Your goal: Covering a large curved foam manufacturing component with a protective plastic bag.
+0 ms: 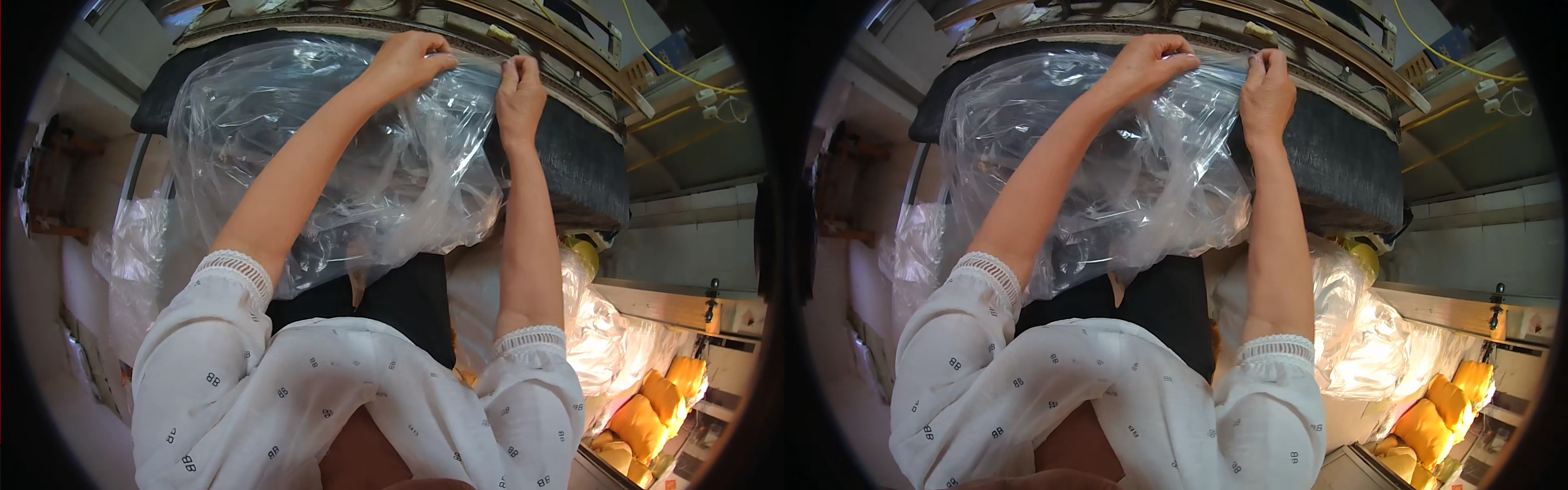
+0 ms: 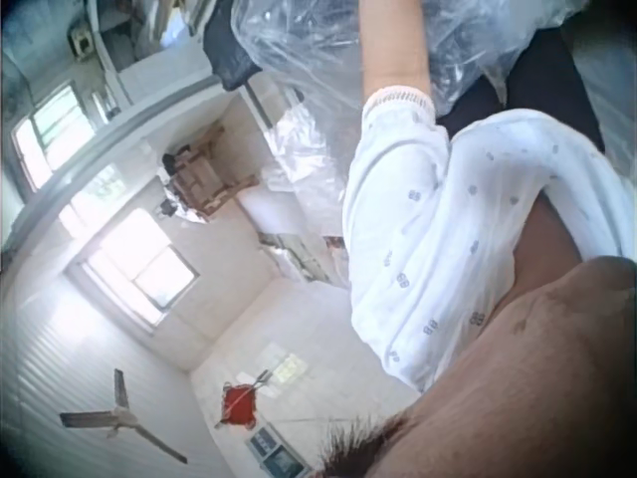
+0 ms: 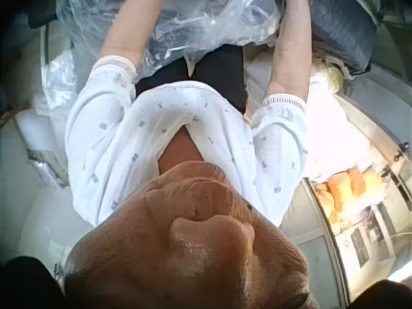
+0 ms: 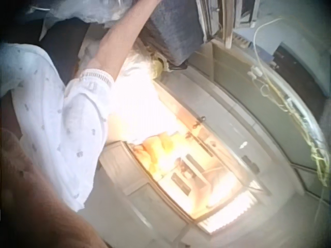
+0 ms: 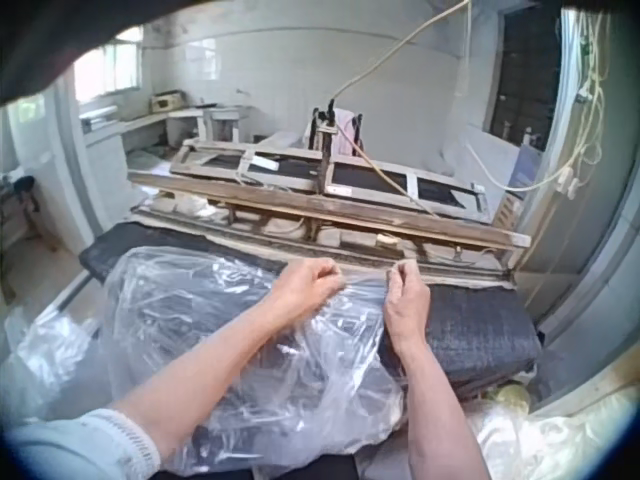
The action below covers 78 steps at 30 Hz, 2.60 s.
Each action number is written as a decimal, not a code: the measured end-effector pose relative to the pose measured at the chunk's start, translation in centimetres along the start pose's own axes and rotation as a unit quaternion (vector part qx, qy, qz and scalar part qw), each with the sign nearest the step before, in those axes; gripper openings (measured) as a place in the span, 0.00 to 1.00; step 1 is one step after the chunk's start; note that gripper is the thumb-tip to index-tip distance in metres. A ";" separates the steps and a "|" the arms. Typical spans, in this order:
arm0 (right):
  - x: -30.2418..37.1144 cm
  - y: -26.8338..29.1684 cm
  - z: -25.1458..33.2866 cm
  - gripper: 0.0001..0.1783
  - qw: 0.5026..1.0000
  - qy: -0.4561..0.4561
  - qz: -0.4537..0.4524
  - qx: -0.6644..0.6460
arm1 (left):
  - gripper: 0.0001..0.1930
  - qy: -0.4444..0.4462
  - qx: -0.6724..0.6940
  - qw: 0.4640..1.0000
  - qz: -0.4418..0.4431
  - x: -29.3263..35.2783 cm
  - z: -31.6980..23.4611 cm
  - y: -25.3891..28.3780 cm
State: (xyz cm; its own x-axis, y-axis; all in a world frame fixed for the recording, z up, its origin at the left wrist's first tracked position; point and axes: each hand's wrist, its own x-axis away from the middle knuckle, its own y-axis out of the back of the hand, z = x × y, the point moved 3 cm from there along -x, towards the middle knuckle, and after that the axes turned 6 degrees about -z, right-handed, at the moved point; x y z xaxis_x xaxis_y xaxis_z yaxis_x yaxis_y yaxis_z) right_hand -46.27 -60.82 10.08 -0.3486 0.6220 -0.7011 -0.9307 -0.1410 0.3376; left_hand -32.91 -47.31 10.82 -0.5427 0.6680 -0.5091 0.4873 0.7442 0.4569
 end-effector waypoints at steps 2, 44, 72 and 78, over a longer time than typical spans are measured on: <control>0.8 -2.1 -3.7 0.10 0.997 -0.067 -0.009 0.048 | 0.12 0.010 0.005 1.000 -0.020 -0.1 3.3 -1.8; 4.8 -1.2 3.0 0.13 0.883 -0.292 -0.035 -0.367 | 0.14 0.127 0.098 0.980 -0.114 0.9 2.4 2.5; 8.7 8.8 3.4 0.16 0.645 -0.475 -0.026 -0.598 | 0.14 -0.424 0.166 0.890 -0.032 7.3 -18.9 7.7; 11.3 20.7 -9.2 0.10 0.627 -0.489 -0.315 -0.518 | 0.13 -0.192 0.332 0.906 -0.179 6.8 -18.1 20.4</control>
State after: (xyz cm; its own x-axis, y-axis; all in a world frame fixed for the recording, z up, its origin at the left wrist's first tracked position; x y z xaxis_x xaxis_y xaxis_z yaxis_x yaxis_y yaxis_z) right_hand -70.47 -63.83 3.37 -0.1124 0.9088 0.4018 -0.5980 0.2611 -0.7577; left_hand -38.98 -27.59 29.88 -0.5308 0.2394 -0.8130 0.7005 0.6639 -0.2618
